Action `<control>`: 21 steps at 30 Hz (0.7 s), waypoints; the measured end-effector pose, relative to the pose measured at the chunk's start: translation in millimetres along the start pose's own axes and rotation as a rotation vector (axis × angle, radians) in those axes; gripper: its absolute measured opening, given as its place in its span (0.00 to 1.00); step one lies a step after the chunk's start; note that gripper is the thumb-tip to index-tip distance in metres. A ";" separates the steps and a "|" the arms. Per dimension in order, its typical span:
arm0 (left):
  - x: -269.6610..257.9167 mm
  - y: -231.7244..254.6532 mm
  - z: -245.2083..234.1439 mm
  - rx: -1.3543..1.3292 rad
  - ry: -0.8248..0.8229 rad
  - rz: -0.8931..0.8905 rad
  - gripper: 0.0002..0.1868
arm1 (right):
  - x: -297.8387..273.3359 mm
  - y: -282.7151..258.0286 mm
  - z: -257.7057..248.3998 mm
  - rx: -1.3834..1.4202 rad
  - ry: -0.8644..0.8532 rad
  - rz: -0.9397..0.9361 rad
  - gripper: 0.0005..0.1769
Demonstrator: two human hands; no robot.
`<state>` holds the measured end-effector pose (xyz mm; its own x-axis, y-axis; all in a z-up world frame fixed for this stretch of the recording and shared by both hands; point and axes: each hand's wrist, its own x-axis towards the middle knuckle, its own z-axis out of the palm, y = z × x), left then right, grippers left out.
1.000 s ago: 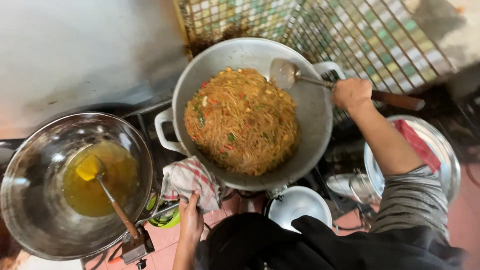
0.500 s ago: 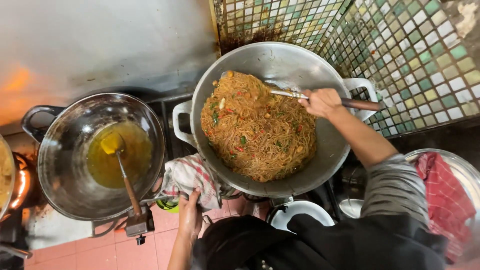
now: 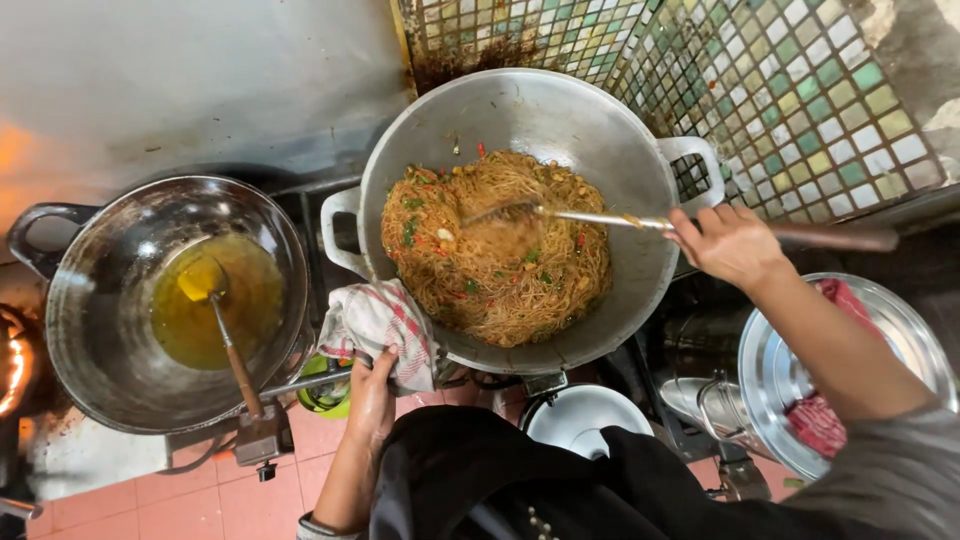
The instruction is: Stirring a large pot of noodles in a commercial kitchen and adding liquid seasoning from a packet.
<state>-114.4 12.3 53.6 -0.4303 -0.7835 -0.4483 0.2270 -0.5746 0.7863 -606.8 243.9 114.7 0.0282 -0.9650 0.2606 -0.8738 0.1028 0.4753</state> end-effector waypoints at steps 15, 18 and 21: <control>23.8 -8.7 4.2 -0.004 -0.064 0.000 0.22 | 49.6 20.4 1.8 -0.171 -0.745 0.444 0.15; 19.1 -7.0 6.5 -0.038 0.005 -0.051 0.23 | 68.4 38.5 42.0 -0.010 -0.921 0.484 0.14; 20.7 -19.6 -12.5 -0.075 0.034 -0.045 0.24 | 100.1 42.6 60.9 0.217 -1.075 0.495 0.20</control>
<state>-116.9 4.4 23.6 -0.4118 -0.7636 -0.4974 0.2735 -0.6242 0.7318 -670.8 137.0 109.8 -0.6622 -0.5504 -0.5084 -0.7421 0.5756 0.3434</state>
